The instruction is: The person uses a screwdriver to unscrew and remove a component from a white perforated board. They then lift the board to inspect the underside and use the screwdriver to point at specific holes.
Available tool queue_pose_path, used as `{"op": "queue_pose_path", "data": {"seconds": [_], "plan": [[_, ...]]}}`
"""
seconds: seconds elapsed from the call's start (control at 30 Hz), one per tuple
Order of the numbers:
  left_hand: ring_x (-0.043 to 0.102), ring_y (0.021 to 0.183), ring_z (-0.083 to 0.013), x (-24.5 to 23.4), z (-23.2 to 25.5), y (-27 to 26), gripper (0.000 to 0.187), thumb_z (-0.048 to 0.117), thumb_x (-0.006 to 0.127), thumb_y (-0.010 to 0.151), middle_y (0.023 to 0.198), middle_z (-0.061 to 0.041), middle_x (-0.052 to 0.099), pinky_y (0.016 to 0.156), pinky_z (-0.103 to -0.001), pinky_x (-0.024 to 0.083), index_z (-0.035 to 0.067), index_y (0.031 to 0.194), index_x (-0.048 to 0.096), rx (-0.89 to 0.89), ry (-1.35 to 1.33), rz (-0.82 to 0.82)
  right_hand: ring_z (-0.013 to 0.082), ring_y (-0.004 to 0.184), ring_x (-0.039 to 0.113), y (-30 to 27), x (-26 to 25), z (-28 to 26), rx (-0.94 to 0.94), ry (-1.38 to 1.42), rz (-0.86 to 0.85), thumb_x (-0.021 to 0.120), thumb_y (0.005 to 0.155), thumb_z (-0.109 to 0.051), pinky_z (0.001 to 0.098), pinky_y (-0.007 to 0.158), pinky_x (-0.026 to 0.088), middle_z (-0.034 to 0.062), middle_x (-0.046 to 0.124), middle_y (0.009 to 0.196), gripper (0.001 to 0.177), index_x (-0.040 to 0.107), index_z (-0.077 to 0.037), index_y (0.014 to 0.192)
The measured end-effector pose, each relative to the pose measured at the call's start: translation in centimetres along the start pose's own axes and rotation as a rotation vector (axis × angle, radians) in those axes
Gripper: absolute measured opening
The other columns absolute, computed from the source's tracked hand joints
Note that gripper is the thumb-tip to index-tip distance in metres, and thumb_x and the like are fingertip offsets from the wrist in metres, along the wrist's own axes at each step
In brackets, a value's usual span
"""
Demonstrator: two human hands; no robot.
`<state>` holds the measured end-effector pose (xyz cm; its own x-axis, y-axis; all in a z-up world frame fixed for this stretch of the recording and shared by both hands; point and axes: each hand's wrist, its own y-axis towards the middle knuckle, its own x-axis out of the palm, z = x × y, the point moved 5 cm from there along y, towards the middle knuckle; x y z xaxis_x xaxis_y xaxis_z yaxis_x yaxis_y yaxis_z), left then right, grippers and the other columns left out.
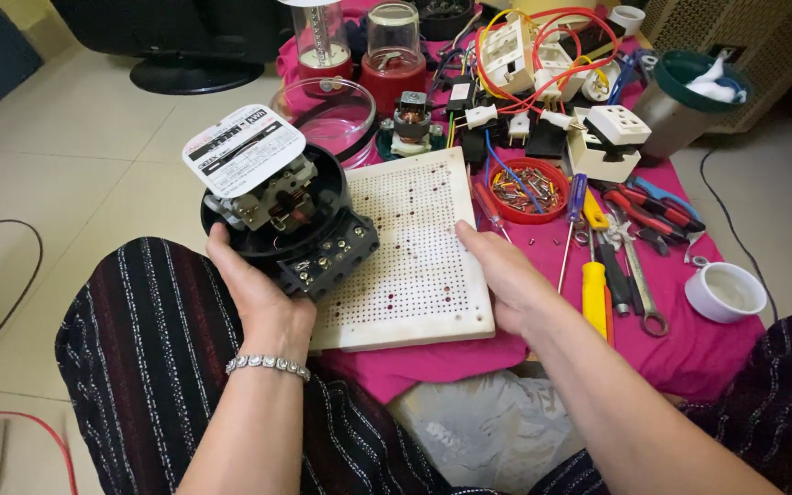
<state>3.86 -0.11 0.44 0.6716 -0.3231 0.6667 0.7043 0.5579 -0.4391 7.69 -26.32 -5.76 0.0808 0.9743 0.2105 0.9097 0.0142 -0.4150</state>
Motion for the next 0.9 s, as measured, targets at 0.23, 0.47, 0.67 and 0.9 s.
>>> {"op": "queue_pose_path", "data": {"seconds": [0.23,0.47,0.67,0.9], "plan": [[0.071,0.117,-0.0285,0.3,1.1,0.6,0.075,0.065,0.065,0.071,0.128,-0.009,0.072,0.102,-0.047,0.059,0.018,0.131,0.066,0.042,-0.066,0.021,0.0316,0.073,0.075,2.4,-5.1,-2.2,-0.134,-0.092,0.055,0.060,0.102,-0.041,0.0480,0.059,0.062,0.0247,0.071,0.097,0.052,0.051,0.002,0.130],[0.071,0.116,-0.0239,0.6,0.8,0.0,0.077,0.067,0.067,0.069,0.126,-0.005,0.071,0.102,-0.043,0.058,0.023,0.132,0.064,0.071,0.049,0.069,0.0303,0.075,0.075,2.9,-12.1,-5.1,-0.192,-0.158,0.190,0.064,0.104,-0.043,0.0461,0.061,0.063,0.0228,0.071,0.100,0.055,0.052,0.001,0.135],[0.068,0.119,-0.0200,-0.3,0.5,0.5,0.069,0.060,0.050,0.084,0.136,-0.006,0.067,0.098,-0.037,0.055,0.018,0.139,0.057,-0.010,0.228,-0.023,0.0270,0.079,0.074,-1.3,-11.6,-9.2,-0.184,-0.246,0.263,0.061,0.105,-0.038,0.0392,0.059,0.059,0.0225,0.073,0.107,0.049,0.056,0.001,0.133],[0.061,0.129,-0.0184,0.0,-1.0,1.9,0.066,0.051,0.041,0.093,0.151,-0.006,0.061,0.103,-0.029,0.047,0.014,0.146,0.056,-0.113,0.500,-0.114,0.0226,0.098,0.072,-1.0,-13.7,-9.6,-0.141,-0.213,0.302,0.055,0.105,-0.034,0.0303,0.078,0.057,0.0170,0.073,0.124,0.047,0.060,0.002,0.134]]}}
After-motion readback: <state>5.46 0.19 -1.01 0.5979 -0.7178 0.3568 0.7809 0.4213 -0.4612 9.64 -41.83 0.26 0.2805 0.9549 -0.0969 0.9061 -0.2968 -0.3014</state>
